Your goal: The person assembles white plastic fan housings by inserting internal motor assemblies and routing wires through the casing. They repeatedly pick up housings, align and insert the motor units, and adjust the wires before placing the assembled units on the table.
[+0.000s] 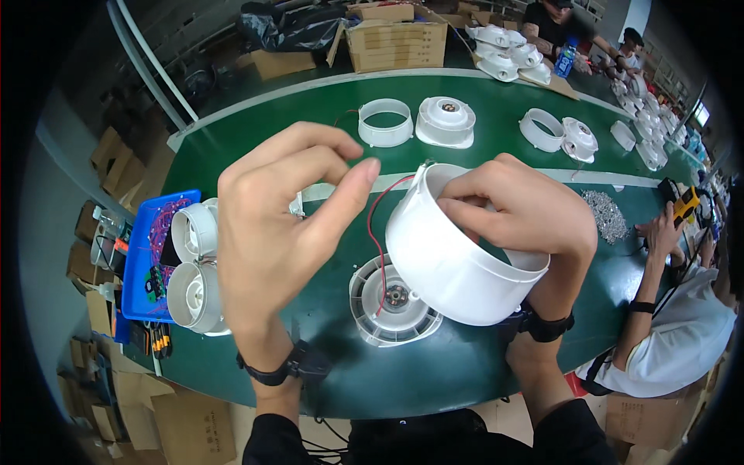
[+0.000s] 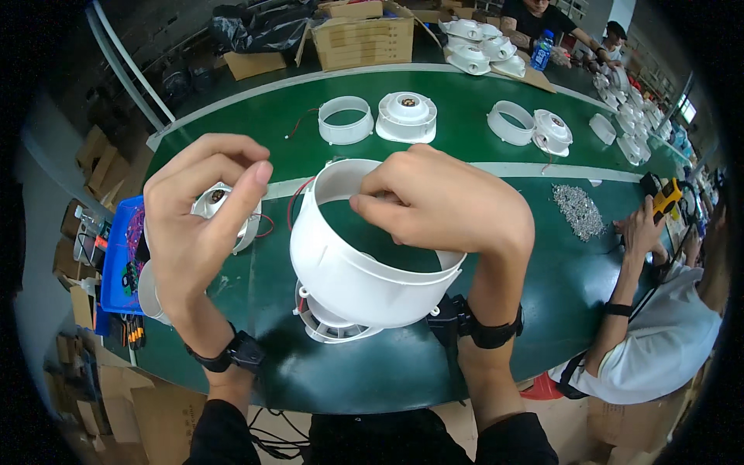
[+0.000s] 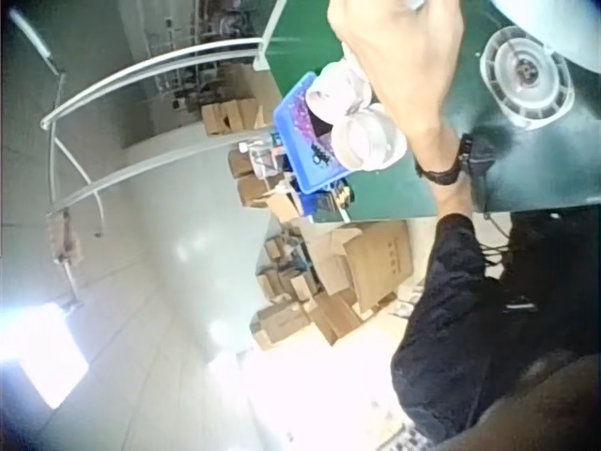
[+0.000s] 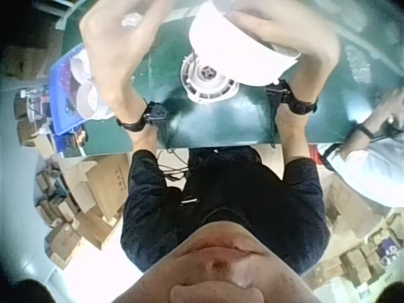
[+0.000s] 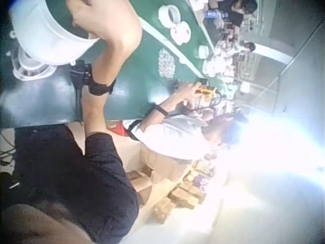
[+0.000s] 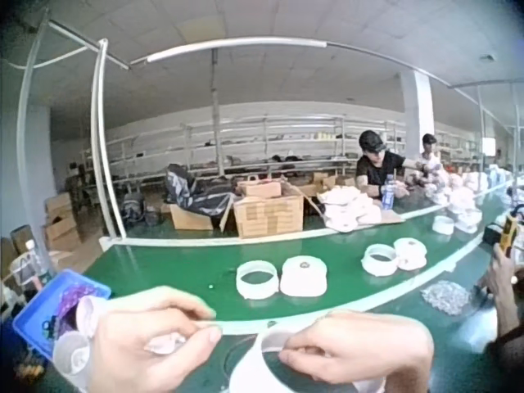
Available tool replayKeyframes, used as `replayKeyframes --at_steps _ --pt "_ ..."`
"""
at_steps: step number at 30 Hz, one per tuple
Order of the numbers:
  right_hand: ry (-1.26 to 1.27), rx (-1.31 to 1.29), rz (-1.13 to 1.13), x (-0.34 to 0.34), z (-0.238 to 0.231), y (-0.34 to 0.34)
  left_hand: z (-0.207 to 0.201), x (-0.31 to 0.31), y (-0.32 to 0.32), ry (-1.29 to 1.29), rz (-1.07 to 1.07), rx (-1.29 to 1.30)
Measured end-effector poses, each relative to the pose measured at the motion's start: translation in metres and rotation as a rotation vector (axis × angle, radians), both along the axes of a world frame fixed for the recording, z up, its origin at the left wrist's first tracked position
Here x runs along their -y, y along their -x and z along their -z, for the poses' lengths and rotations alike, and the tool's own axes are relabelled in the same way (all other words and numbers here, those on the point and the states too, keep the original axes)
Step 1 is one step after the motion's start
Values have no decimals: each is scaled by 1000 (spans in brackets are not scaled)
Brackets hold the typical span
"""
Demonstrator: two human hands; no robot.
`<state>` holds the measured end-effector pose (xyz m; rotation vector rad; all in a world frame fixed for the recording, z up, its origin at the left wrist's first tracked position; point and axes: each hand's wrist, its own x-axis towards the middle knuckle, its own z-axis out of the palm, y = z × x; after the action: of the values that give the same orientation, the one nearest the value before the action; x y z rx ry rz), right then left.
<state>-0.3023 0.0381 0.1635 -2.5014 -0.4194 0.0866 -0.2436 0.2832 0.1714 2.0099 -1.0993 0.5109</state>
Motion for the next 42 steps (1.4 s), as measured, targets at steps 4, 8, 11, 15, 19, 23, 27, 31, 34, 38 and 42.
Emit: replayKeyframes --at_steps 4,8,11,15,19,23,27,31,34,38,42 --pt "9 48 -2 -4 1 0 5 -13 -1 -60 92 73" --pt "14 29 -5 -9 5 -2 6 -16 13 -194 261 -18" --pt "55 76 -8 -10 11 -6 5 -17 23 -255 348 -179" --pt "20 96 20 -16 8 -6 7 -18 19 -327 330 -152" --pt "-217 199 25 -19 5 -7 9 -26 -9 -270 374 -79" --pt "-217 281 -44 -16 -3 -7 9 -38 -24 -182 307 73" --pt "-252 407 -88 -17 4 -11 12 -40 -32 -133 218 123" --pt "-257 499 -101 -23 5 -15 12 -46 -37 -90 171 -26" --pt "-323 538 -110 -29 9 -16 8 -49 -35 -110 164 -79" --pt "-311 522 -33 -32 7 -18 6 -48 -33 -141 165 -87" --pt "-317 480 -11 -28 6 -18 9 -44 -36 -141 199 -108"
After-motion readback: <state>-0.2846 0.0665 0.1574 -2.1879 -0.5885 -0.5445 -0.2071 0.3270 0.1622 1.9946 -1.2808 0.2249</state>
